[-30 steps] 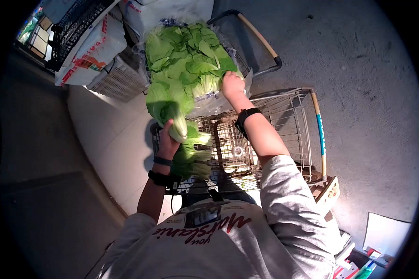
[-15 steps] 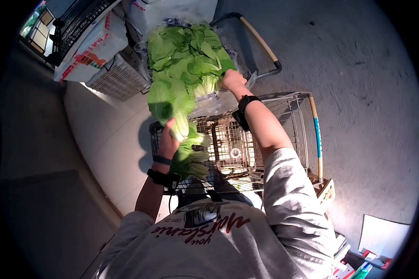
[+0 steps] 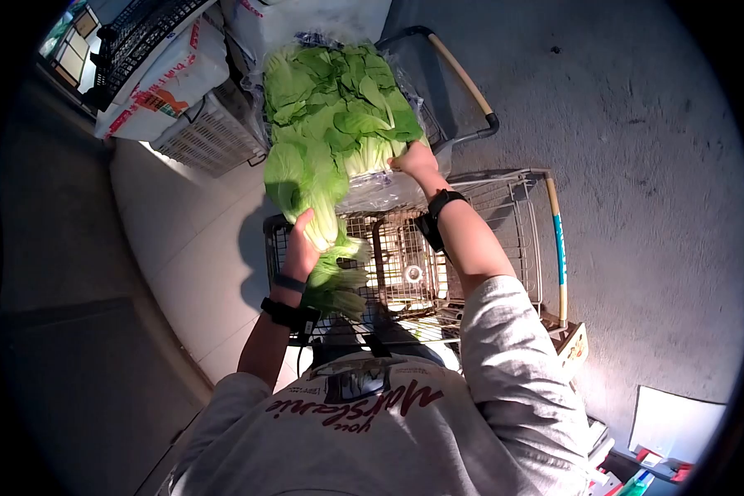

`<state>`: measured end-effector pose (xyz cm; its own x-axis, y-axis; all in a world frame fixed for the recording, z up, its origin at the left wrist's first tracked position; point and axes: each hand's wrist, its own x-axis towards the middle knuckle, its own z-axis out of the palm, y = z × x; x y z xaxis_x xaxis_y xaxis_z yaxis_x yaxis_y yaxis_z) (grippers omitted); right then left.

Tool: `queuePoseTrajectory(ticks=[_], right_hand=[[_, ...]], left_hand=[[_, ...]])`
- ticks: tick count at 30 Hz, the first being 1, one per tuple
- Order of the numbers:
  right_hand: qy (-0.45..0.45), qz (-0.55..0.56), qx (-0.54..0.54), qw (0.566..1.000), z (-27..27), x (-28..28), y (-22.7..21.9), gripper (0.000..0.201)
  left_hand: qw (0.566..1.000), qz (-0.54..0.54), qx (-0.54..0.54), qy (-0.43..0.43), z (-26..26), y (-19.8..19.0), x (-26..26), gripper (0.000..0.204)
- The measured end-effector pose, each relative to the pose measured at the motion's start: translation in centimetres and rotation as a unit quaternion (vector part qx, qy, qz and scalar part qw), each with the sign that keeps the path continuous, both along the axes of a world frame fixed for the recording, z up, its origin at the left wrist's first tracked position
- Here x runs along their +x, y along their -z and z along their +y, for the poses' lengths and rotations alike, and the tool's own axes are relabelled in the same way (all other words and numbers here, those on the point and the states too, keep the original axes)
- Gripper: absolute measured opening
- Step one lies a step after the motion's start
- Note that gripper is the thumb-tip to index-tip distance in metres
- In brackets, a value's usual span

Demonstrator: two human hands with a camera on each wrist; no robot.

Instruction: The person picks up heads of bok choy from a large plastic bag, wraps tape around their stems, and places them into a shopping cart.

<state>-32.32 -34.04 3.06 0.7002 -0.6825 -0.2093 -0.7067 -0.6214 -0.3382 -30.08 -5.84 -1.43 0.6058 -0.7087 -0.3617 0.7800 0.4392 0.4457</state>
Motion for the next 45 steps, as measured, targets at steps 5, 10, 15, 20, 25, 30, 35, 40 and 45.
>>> queuePoseTrajectory(ticks=[5, 10, 15, 20, 25, 30, 35, 40, 45], right_hand=[[0.045, -0.038, 0.013, 0.998, 0.5, 0.4, -0.3, 0.048], [0.026, 0.036, -0.069, 0.997, 2.1, 0.7, -1.6, 0.041], [-0.038, -0.003, -0.145, 0.989, 1.2, 1.0, -1.6, 0.040], [-0.068, 0.041, -0.122, 0.989, 0.4, 2.7, -5.9, 0.025], [-0.076, 0.054, -0.115, 0.989, 0.4, 3.0, -7.3, 0.028], [-0.019, 0.010, -0.092, 0.996, 2.1, 0.3, -2.1, 0.033], [-0.009, -0.027, -0.138, 0.990, 3.5, -1.2, -1.7, 0.018], [-0.009, -0.035, -0.127, 0.991, 3.5, -2.1, -2.3, 0.019], [0.013, -0.065, -0.125, 0.990, 4.9, -4.1, -3.0, 0.033]], left_hand=[[1.000, 0.008, 0.002, 0.008, 0.1, 1.3, 0.0, 0.044], [0.999, 0.003, 0.005, -0.041, 0.0, 1.8, -0.3, 0.045], [0.999, 0.014, 0.019, -0.027, 0.3, 1.4, -0.4, 0.047], [0.999, -0.001, 0.019, -0.030, 0.0, 1.9, -0.4, 0.047], [1.000, 0.010, 0.003, -0.017, 0.5, 1.3, -0.5, 0.046], [0.999, 0.011, -0.015, -0.039, 0.4, 0.4, -0.5, 0.043], [0.999, 0.011, 0.005, -0.048, 0.3, 1.2, -0.6, 0.042], [0.998, 0.029, 0.021, -0.045, 0.0, 1.7, -0.3, 0.042], [0.999, 0.026, 0.016, -0.034, 0.1, 2.1, -0.3, 0.041]])
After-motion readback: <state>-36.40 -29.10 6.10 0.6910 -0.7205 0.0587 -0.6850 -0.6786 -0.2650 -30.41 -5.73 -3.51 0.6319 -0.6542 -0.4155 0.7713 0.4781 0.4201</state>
